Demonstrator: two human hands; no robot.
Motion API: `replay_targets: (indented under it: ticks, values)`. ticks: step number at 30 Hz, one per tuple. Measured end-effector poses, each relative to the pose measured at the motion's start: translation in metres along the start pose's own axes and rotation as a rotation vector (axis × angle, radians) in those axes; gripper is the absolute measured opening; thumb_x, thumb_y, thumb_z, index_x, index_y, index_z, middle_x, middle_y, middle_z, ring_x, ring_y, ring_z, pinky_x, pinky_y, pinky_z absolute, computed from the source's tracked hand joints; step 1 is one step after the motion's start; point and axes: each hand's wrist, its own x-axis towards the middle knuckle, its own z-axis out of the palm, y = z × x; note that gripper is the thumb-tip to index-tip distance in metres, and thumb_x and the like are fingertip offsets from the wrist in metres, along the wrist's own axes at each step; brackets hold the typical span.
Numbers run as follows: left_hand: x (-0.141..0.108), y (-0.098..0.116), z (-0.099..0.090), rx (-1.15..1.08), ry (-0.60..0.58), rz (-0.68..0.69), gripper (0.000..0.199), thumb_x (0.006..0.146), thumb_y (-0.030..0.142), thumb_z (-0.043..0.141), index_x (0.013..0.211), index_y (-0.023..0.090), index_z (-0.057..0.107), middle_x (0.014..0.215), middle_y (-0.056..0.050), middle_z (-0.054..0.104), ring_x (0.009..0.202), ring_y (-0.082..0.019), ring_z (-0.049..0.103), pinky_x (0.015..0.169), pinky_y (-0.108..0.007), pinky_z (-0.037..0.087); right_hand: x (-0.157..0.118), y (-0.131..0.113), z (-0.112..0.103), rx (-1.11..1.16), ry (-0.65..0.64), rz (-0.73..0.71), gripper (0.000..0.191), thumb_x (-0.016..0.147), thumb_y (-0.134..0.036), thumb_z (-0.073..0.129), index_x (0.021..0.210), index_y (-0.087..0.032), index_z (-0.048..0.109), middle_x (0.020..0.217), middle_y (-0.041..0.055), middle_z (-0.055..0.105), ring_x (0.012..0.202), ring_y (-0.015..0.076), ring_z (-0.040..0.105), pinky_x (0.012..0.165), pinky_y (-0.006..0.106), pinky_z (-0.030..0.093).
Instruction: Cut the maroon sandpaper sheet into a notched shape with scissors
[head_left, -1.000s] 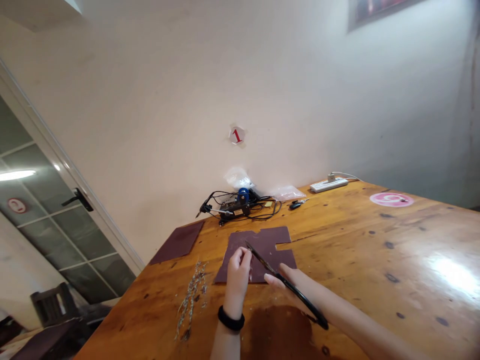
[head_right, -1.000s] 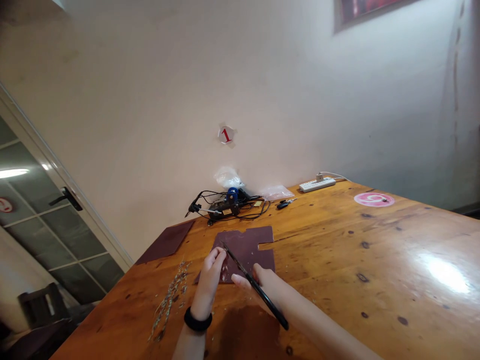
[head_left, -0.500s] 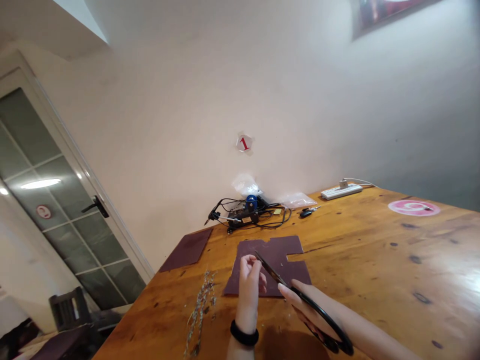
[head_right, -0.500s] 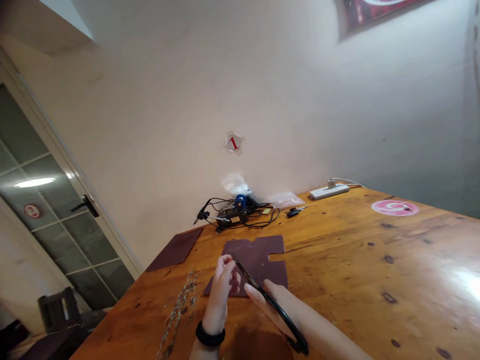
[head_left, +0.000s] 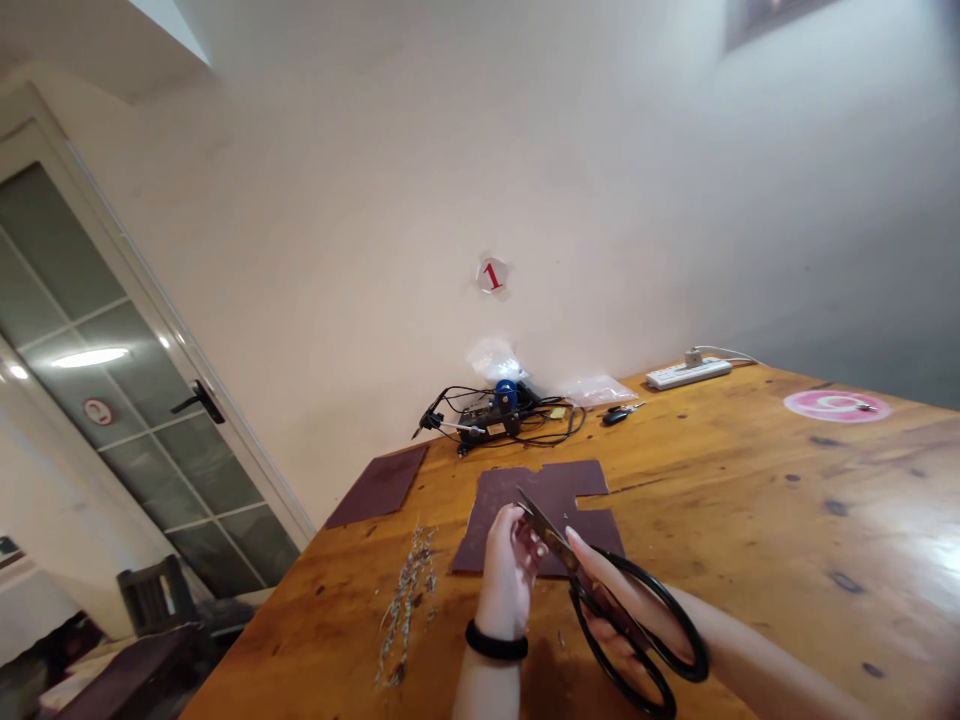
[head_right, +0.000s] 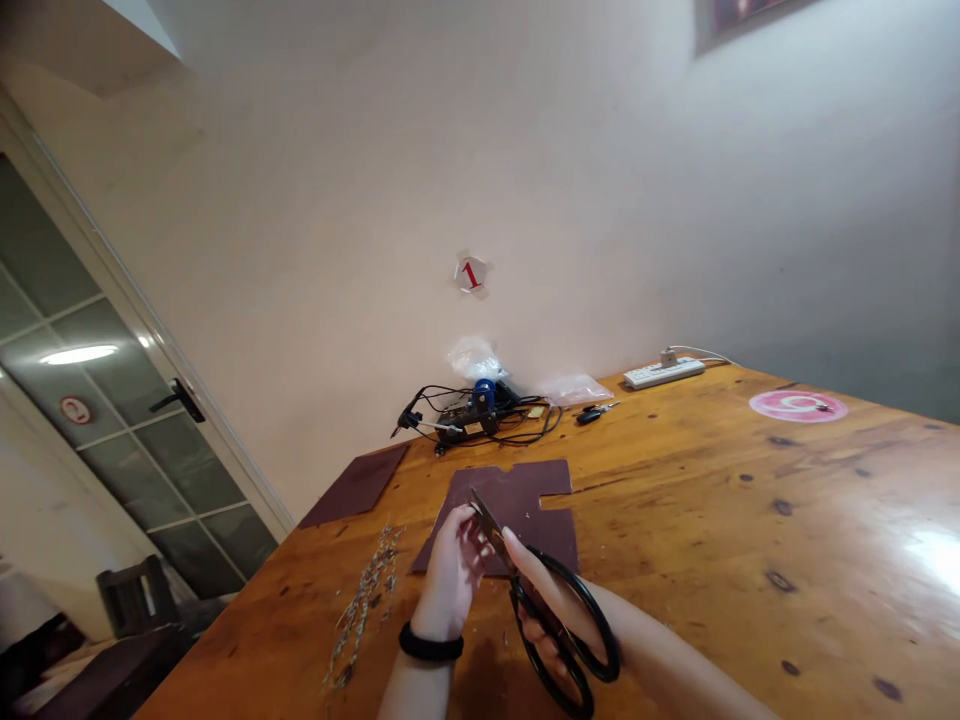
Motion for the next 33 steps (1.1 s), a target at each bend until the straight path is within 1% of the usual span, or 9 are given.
replay_targets:
  ticks: [3, 6, 8, 11, 14, 16, 18, 24, 33]
  values:
    - [0.003, -0.001, 0.001, 0.065, 0.013, -0.014, 0.025, 0.062, 0.042, 0.057, 0.072, 0.022, 0.048, 0.067, 0.0, 0.054, 0.057, -0.013, 0.055, 0.056, -0.025, 0.045, 0.0, -0.008, -0.004, 0.152, -0.048, 0.132, 0.071, 0.075, -0.086, 0.017, 0.049, -0.022, 0.033, 0.043, -0.0053, 0.031, 0.034, 0.0067, 0.025, 0.035, 0.02, 0.027]
    - [0.007, 0.008, -0.007, 0.192, -0.008, 0.035, 0.026, 0.07, 0.046, 0.051, 0.079, 0.022, 0.05, 0.077, -0.003, 0.058, 0.064, -0.014, 0.058, 0.061, -0.028, 0.047, 0.0, -0.014, -0.015, 0.241, 0.044, 0.093, 0.068, 0.076, -0.082, 0.032, 0.049, -0.02, 0.038, 0.041, -0.0054, 0.034, 0.035, 0.0061, 0.027, 0.036, 0.019, 0.024]
    - [0.008, 0.019, -0.018, 0.334, -0.048, 0.097, 0.025, 0.071, 0.044, 0.054, 0.084, 0.022, 0.054, 0.085, -0.003, 0.06, 0.069, -0.015, 0.058, 0.064, -0.028, 0.046, -0.001, -0.016, -0.023, 0.232, 0.099, 0.07, 0.067, 0.078, -0.081, 0.033, 0.048, -0.02, 0.038, 0.04, -0.0054, 0.035, 0.034, 0.0067, 0.029, 0.036, 0.02, 0.025]
    - [0.002, 0.031, -0.033, 0.629, -0.192, 0.151, 0.017, 0.056, 0.026, 0.071, 0.07, 0.022, 0.062, 0.074, 0.0, 0.06, 0.072, -0.017, 0.055, 0.068, -0.027, 0.042, -0.002, -0.017, -0.031, 0.235, 0.132, 0.033, 0.065, 0.082, -0.077, 0.03, 0.05, -0.021, 0.037, 0.042, -0.0059, 0.035, 0.034, 0.0066, 0.029, 0.036, 0.02, 0.025]
    - [-0.009, 0.03, -0.039, 0.917, -0.378, 0.089, 0.022, 0.037, 0.009, 0.077, 0.05, 0.022, 0.065, 0.054, 0.002, 0.055, 0.057, -0.017, 0.048, 0.059, -0.029, 0.039, -0.003, -0.018, -0.031, 0.207, 0.153, 0.005, 0.062, 0.083, -0.075, 0.031, 0.052, -0.021, 0.034, 0.043, -0.0066, 0.034, 0.035, 0.0063, 0.029, 0.037, 0.02, 0.026]
    - [-0.016, 0.023, -0.038, 1.053, -0.429, 0.089, 0.027, 0.032, 0.005, 0.078, 0.045, 0.025, 0.065, 0.051, 0.003, 0.05, 0.054, -0.017, 0.044, 0.058, -0.029, 0.038, -0.003, -0.019, -0.03, 0.183, 0.163, -0.007, 0.061, 0.081, -0.076, 0.034, 0.053, -0.021, 0.034, 0.044, -0.0065, 0.035, 0.036, 0.0063, 0.03, 0.038, 0.019, 0.026]
    - [-0.02, 0.016, -0.035, 1.146, -0.446, 0.118, 0.027, 0.032, 0.006, 0.078, 0.043, 0.027, 0.065, 0.053, 0.003, 0.049, 0.057, -0.018, 0.045, 0.061, -0.03, 0.039, -0.003, -0.018, -0.029, 0.155, 0.154, -0.007, 0.063, 0.079, -0.077, 0.036, 0.051, -0.021, 0.035, 0.043, -0.006, 0.036, 0.035, 0.0066, 0.03, 0.036, 0.02, 0.025]
    - [-0.021, 0.007, -0.027, 1.289, -0.426, 0.192, 0.025, 0.04, 0.001, 0.067, 0.044, 0.025, 0.065, 0.064, -0.002, 0.054, 0.067, -0.023, 0.052, 0.068, -0.034, 0.041, -0.002, -0.017, -0.028, 0.138, 0.137, 0.009, 0.064, 0.076, -0.081, 0.035, 0.051, -0.021, 0.035, 0.043, -0.0067, 0.035, 0.035, 0.0064, 0.028, 0.035, 0.019, 0.026]
    - [-0.023, 0.006, -0.025, 1.277, -0.444, 0.214, 0.029, 0.041, -0.002, 0.06, 0.034, 0.026, 0.058, 0.05, 0.001, 0.047, 0.053, -0.017, 0.043, 0.06, -0.031, 0.038, 0.008, 0.0, -0.034, 0.124, 0.083, 0.059, 0.067, 0.079, -0.081, 0.03, 0.049, -0.021, 0.037, 0.038, -0.0069, 0.034, 0.028, 0.0068, 0.031, 0.029, 0.019, 0.025]
